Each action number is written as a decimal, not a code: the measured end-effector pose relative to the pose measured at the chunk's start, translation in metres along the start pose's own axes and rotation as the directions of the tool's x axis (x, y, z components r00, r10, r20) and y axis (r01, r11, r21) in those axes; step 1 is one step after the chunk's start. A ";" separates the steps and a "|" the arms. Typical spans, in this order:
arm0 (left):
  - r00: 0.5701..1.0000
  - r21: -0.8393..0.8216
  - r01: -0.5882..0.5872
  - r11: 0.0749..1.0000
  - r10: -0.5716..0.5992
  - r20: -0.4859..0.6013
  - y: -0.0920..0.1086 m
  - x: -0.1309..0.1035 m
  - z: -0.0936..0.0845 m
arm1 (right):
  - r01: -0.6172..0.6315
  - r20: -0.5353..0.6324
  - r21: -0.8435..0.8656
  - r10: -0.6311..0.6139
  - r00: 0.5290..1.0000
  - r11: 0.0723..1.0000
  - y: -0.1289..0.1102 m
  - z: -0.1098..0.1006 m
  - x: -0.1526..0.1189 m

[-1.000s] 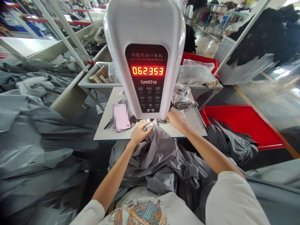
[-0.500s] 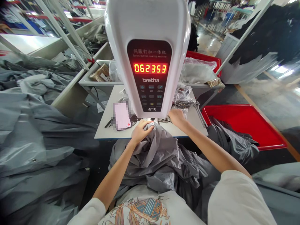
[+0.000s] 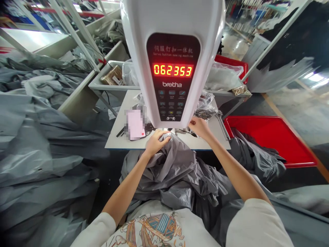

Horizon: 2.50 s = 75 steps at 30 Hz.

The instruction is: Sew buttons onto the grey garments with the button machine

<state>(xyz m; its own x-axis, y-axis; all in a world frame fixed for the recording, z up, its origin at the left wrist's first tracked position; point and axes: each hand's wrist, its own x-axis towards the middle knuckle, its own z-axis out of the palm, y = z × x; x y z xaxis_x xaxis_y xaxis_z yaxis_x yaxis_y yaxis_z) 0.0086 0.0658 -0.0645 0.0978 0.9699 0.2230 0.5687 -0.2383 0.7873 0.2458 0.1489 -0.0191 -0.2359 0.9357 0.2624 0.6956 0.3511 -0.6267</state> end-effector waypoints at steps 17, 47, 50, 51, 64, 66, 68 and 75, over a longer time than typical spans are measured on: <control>0.998 -0.023 -0.055 0.998 0.054 -0.028 -0.005 0.000 0.002 | 0.219 -0.024 -0.183 -0.227 0.974 0.958 -0.059 0.049 -0.043; 0.999 -0.032 -0.051 0.998 0.051 -0.015 -0.006 0.001 0.001 | 0.238 -0.086 0.002 -0.237 0.968 0.971 -0.054 0.059 -0.042; 0.999 -0.038 -0.048 0.998 0.048 -0.014 -0.006 0.001 0.002 | 0.185 -0.039 0.101 -0.182 0.982 0.977 -0.053 0.059 -0.041; 0.999 -0.038 -0.045 0.998 0.044 -0.012 -0.006 0.001 0.002 | 0.162 -0.020 0.139 -0.161 0.987 0.977 -0.053 0.058 -0.041; 0.999 -0.032 -0.041 0.999 0.041 -0.023 -0.007 0.001 0.003 | 0.025 -0.053 0.319 -0.008 0.999 0.947 -0.050 0.060 -0.049; 0.999 -0.029 -0.043 0.999 0.042 -0.021 -0.006 0.001 0.003 | -0.054 -0.100 0.349 0.095 0.990 0.936 -0.051 0.061 -0.055; 0.999 -0.014 -0.036 0.999 0.036 -0.016 -0.006 0.001 0.002 | -0.182 -0.075 0.326 0.218 0.973 0.928 -0.051 0.063 -0.061; 0.999 -0.024 -0.043 0.999 0.043 -0.001 -0.007 0.002 0.001 | -0.265 0.039 0.195 0.263 0.964 0.944 -0.049 0.068 -0.062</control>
<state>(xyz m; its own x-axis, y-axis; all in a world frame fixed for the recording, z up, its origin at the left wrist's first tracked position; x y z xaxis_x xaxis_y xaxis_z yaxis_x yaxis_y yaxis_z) 0.0059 0.0694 -0.0700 0.1216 0.9586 0.2574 0.5442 -0.2813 0.7904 0.1801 0.0765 -0.0547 -0.0710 0.9957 0.0599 0.5871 0.0902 -0.8045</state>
